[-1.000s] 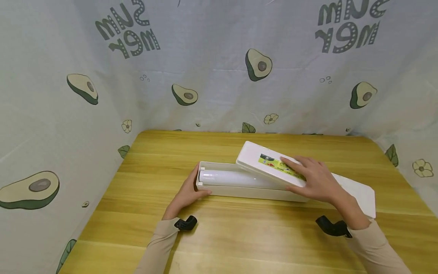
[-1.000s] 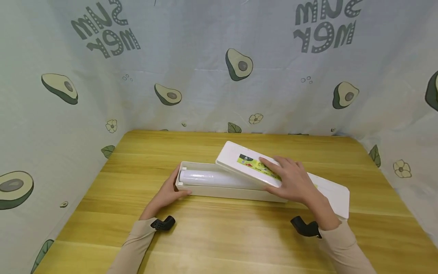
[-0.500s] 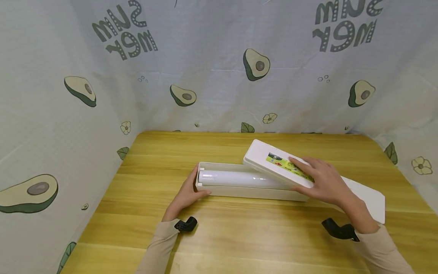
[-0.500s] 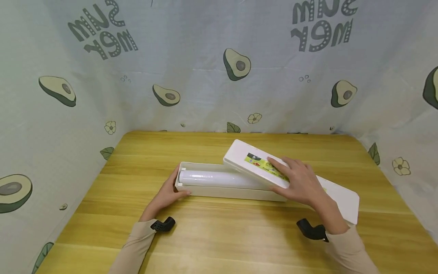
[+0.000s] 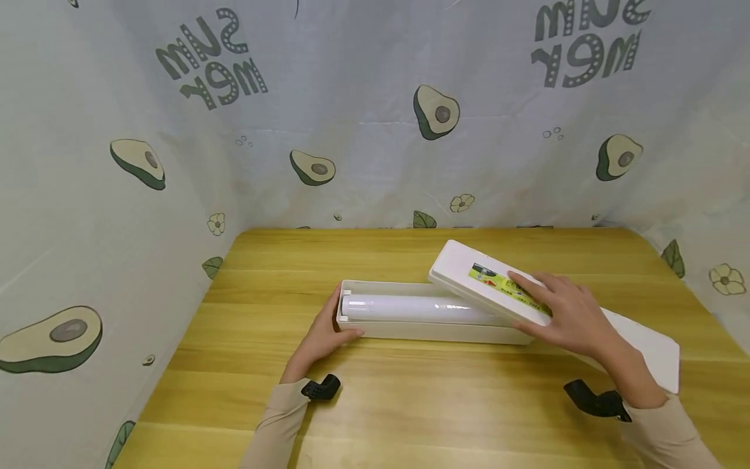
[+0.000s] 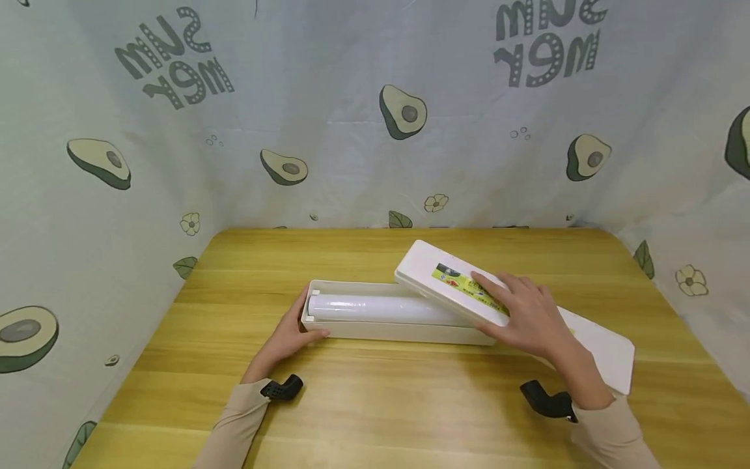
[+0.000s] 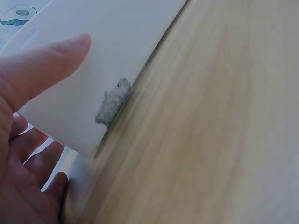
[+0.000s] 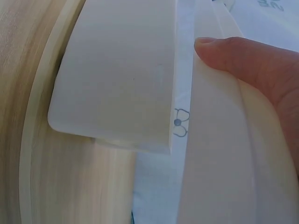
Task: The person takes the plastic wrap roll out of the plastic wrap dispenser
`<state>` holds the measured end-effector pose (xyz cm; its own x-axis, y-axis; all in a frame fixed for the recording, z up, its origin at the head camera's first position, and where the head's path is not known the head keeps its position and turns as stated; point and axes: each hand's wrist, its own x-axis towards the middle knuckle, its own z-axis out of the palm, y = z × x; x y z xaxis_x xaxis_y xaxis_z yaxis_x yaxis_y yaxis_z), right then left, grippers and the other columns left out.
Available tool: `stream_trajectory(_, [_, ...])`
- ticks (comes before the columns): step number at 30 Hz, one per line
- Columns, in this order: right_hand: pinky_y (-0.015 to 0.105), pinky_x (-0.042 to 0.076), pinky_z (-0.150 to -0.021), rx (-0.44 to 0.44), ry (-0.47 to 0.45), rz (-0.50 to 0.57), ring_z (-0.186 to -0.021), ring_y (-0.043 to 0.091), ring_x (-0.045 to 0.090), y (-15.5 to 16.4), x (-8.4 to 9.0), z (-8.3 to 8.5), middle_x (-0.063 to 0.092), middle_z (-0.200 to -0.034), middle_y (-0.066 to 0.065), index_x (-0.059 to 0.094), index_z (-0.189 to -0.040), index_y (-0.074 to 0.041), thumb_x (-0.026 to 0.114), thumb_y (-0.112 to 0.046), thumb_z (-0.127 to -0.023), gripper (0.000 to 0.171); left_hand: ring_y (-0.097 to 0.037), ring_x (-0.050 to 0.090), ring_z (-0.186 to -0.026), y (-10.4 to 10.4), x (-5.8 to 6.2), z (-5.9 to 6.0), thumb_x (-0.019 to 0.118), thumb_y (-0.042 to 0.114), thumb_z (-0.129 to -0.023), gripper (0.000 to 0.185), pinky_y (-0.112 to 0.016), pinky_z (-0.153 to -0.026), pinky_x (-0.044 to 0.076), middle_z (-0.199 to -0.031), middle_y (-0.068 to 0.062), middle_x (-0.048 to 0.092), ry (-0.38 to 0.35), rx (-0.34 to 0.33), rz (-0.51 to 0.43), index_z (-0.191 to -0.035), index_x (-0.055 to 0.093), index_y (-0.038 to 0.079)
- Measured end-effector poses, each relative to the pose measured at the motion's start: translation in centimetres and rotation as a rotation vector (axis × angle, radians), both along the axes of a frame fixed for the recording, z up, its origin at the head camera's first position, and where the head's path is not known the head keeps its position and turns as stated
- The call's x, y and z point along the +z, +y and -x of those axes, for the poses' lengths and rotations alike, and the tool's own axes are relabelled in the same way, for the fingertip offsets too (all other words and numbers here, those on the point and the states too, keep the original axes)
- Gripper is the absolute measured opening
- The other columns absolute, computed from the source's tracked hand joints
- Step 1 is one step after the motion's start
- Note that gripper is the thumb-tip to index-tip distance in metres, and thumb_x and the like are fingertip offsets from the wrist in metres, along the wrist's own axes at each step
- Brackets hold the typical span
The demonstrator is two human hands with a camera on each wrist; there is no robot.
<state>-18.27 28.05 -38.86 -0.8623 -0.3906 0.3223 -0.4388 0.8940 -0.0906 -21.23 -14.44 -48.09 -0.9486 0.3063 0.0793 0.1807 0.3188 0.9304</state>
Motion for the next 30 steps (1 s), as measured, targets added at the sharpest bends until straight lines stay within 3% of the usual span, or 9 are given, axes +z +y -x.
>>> stream_trajectory(17, [0.058,0.038,-0.075,-0.047,-0.01,0.005,-0.109,0.044,0.049,1.5,-0.1,-0.8,0.051,-0.128,0.024,0.035,-0.145,-0.032,0.077,-0.048,-0.067,0.09,-0.028,0.044,-0.128,-0.1,0.1,0.0,0.077,0.01,-0.076,0.103,-0.033,-0.104,0.04,-0.15,-0.013,0.033,0.021,-0.014,0.0,-0.152,0.007,0.01])
stream_trajectory(25, [0.059,0.037,-0.074,-0.075,-0.001,0.001,-0.108,0.043,0.049,2.5,-0.2,-1.2,0.052,-0.126,0.023,0.034,-0.145,-0.033,0.077,-0.048,-0.067,0.091,-0.033,0.041,-0.13,0.4,2.8,-1.2,0.075,0.004,-0.076,0.101,-0.041,-0.107,0.037,-0.15,-0.02,0.031,-0.002,-0.011,0.008,-0.151,0.007,0.003])
stream_trajectory(30, [0.06,0.037,-0.074,-0.094,0.0,0.007,-0.109,0.042,0.048,3.2,-0.4,-1.6,0.052,-0.126,0.022,0.033,-0.146,-0.033,0.078,-0.048,-0.066,0.093,-0.033,0.039,-0.133,0.6,3.5,-1.6,0.074,0.006,-0.077,0.1,-0.043,-0.109,0.034,-0.151,-0.02,0.03,-0.01,-0.014,0.035,-0.151,0.007,0.002])
